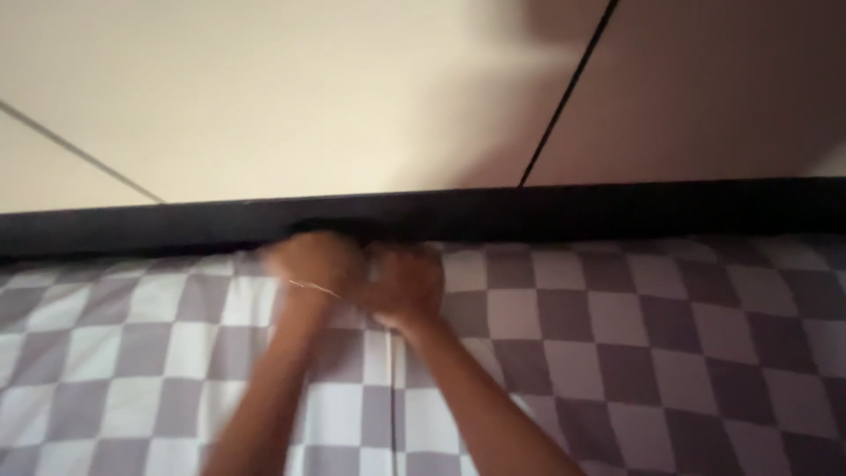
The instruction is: The person folds a patterned throw blanket on a bed, then smooths and tucks the checkered bedsheet along the headboard and sides. The folded blanket is placed on the bed, and the sheet is adjusted to lie flat.
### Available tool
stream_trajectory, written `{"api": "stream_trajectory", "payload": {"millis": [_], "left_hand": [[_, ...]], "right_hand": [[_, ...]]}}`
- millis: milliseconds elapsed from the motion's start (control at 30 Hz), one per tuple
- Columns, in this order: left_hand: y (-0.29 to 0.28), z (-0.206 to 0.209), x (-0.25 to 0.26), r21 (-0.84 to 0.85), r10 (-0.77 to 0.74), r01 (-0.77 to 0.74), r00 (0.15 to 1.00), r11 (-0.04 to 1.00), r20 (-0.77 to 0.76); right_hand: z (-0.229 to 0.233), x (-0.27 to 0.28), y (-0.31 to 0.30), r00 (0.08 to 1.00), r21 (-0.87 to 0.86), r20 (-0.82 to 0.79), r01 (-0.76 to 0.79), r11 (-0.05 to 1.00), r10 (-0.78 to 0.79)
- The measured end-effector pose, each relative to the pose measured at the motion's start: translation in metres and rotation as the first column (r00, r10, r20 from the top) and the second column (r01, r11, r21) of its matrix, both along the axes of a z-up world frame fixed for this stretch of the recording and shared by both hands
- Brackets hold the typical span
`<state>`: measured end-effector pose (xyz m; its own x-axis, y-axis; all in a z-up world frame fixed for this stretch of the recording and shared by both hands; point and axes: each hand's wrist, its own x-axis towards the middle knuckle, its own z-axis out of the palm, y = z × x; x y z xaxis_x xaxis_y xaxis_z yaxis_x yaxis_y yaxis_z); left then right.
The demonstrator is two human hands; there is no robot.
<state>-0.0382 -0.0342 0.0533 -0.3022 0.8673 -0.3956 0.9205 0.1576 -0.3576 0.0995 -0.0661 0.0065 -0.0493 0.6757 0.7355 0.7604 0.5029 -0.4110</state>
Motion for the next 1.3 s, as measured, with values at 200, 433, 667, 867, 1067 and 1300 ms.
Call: {"api": "stream_trajectory", "payload": {"millis": [200,433,667,867,1067,1300], "left_hand": [[-0.037,-0.020,0.014,0.621,-0.272,-0.186,0.778,0.762,0.567],[-0.017,-0.049,-0.003,0.434,-0.080,-0.146,0.884,0.889,0.460],[-0.017,-0.027,0.013,0.203,0.085,-0.139,0.964,0.969,0.252],[-0.013,-0.073,0.055,0.684,-0.306,0.312,0.942,0.659,-0.135],[-0.062,0.015,0.392,0.809,-0.783,0.170,0.426,0.562,0.454],[-0.047,-0.024,0.470,0.756,-0.709,0.085,0.428,0.649,0.561]], "right_hand": [[-0.026,0.012,0.023,0.995,-0.472,-0.047,-0.097,0.876,0.085],[0.015,0.190,0.051,0.844,-0.663,-0.334,-0.526,0.532,0.419],[0.087,0.408,-0.024,0.890,-0.793,0.429,0.292,0.534,0.151],[0.021,0.453,-0.002,0.921,-0.559,0.360,0.088,0.824,0.146],[0.035,0.467,-0.021,0.970,-0.591,0.241,0.146,0.793,0.001],[0.075,0.506,-0.046,0.841,-0.514,0.536,0.391,0.763,-0.070]]}}
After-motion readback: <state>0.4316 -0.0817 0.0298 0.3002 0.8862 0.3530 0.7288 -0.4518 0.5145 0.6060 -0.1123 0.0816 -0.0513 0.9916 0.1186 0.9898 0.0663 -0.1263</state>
